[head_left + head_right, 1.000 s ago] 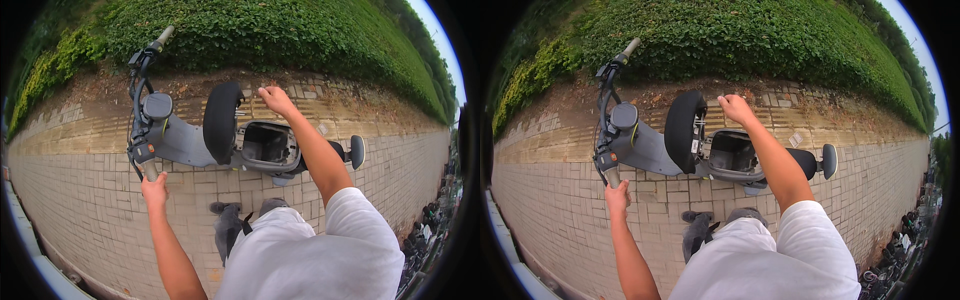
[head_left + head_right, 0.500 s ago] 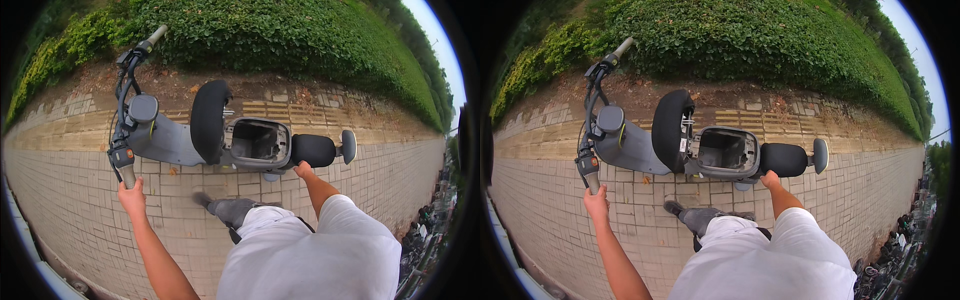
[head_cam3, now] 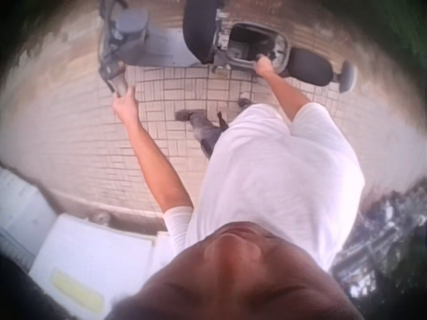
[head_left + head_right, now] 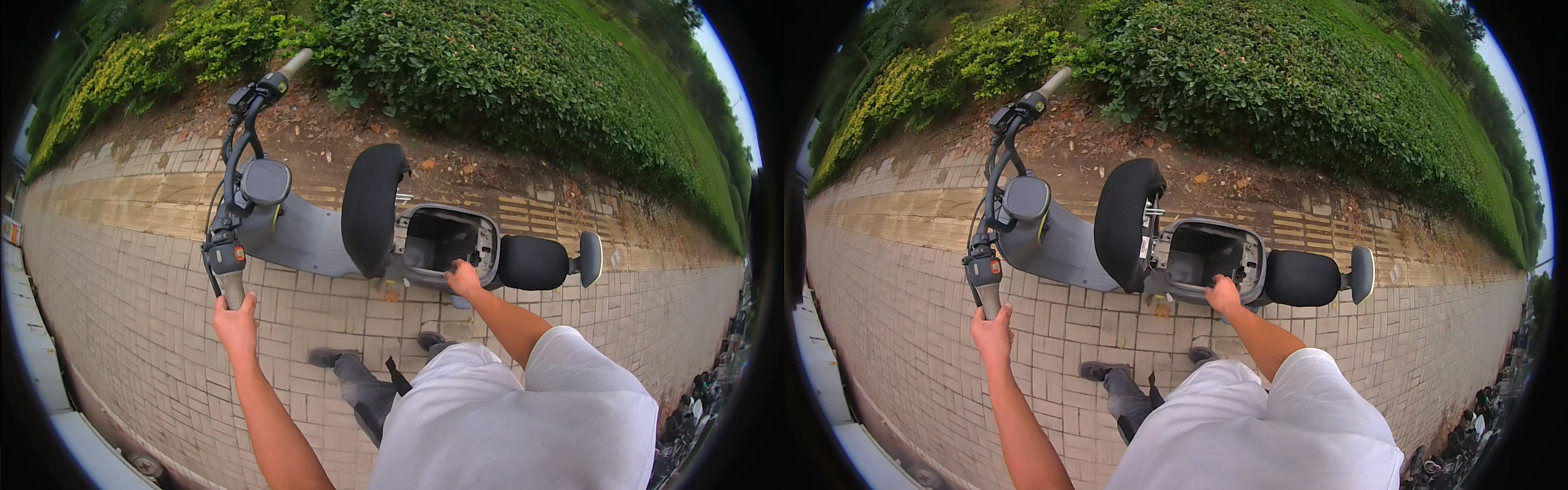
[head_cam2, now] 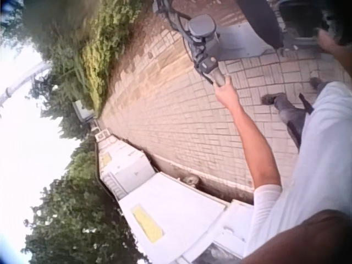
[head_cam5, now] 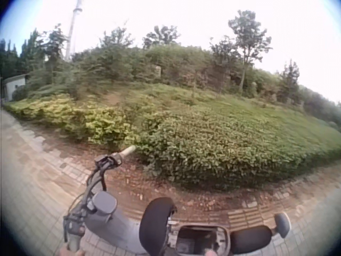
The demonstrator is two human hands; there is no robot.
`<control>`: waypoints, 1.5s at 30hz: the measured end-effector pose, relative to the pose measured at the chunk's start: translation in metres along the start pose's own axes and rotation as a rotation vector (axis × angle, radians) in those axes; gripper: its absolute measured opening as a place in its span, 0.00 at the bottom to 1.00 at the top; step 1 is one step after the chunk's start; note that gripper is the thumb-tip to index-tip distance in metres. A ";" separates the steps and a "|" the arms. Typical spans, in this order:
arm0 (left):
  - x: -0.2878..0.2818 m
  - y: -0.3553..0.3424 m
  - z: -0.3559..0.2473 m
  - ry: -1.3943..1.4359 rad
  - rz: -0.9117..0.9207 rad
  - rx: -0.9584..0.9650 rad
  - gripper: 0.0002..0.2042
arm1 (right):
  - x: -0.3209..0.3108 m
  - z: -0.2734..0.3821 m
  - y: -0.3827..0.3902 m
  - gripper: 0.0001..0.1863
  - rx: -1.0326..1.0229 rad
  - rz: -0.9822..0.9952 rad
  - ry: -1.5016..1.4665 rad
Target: The person moves a gray electric scooter from a parking area to a workshop, opens the seat to access the under-seat compartment, retrieves a wrench and an impact driver, and uses the impact driver to remove screws from the scooter's frame.
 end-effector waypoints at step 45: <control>-0.670 -1.113 0.183 -0.508 -0.061 0.077 0.47 | 0.567 1.757 -0.043 0.08 -1.313 -0.656 0.059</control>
Point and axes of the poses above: each hand's wrist, its own y-axis away from the middle knuckle, its own x-axis out of the palm, z = x × y, the point moved 5 cm from there along -y, towards the middle knuckle, and after that the axes turned 1 degree about -z, right-handed, at the moved point
